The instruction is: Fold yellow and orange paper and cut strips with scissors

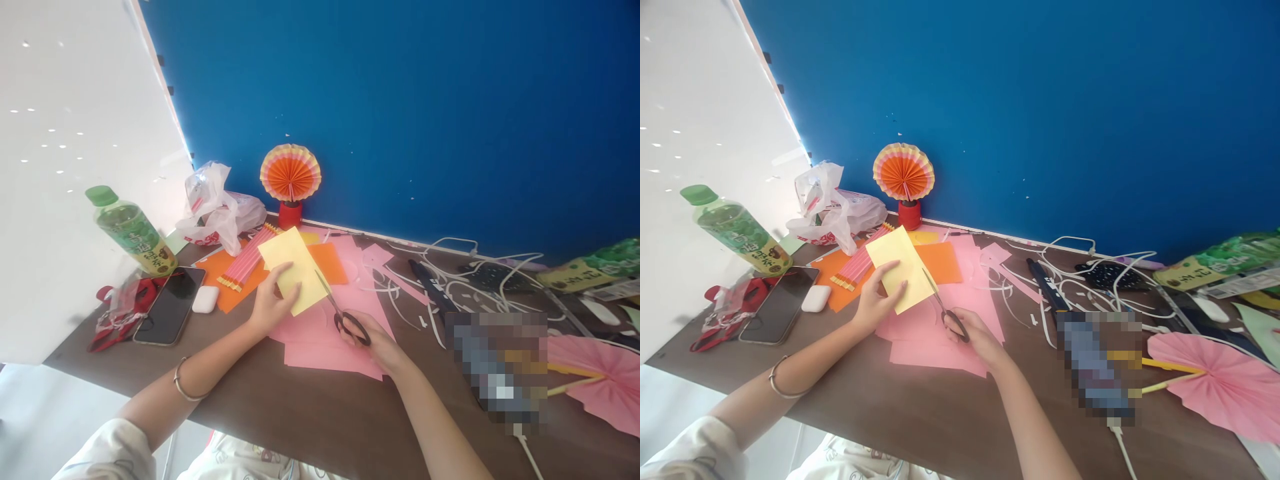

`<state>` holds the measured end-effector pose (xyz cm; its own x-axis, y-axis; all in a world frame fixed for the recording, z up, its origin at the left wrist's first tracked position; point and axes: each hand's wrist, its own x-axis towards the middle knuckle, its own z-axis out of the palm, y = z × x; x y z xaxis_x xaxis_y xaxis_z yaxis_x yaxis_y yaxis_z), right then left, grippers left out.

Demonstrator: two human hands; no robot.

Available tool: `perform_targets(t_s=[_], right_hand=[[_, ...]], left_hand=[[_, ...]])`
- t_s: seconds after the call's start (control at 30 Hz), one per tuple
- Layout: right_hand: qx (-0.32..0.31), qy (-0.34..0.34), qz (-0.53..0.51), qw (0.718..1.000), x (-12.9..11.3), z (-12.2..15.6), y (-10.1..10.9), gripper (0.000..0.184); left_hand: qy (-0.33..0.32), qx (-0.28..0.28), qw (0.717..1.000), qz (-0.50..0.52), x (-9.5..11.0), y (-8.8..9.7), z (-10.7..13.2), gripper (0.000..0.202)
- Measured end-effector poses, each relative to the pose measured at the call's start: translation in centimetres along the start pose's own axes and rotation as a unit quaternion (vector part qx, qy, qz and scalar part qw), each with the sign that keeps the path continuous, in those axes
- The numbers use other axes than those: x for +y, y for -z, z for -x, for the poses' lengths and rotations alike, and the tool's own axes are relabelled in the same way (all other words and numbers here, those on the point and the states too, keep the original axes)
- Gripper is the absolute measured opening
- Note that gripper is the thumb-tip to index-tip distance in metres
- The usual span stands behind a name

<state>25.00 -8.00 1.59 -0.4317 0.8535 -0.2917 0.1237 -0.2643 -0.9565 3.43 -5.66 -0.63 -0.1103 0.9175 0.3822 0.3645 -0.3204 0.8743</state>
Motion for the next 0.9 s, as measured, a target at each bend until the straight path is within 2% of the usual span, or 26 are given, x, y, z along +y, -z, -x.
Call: perform_targets(t_s=[0.3, 0.9], right_hand=[[0.015, -0.010, 0.024, 1.000, -0.24, 0.08, -0.25, 0.043], [0.022, -0.012, 0.005, 1.000, 0.05, -0.04, -0.32, 0.038]], left_hand=[[0.000, 0.002, 1.000, -0.007, 0.12, 0.07, 0.00, 0.038], [0.002, 0.002, 1.000, -0.002, 0.18, 0.09, -0.03, 0.037]])
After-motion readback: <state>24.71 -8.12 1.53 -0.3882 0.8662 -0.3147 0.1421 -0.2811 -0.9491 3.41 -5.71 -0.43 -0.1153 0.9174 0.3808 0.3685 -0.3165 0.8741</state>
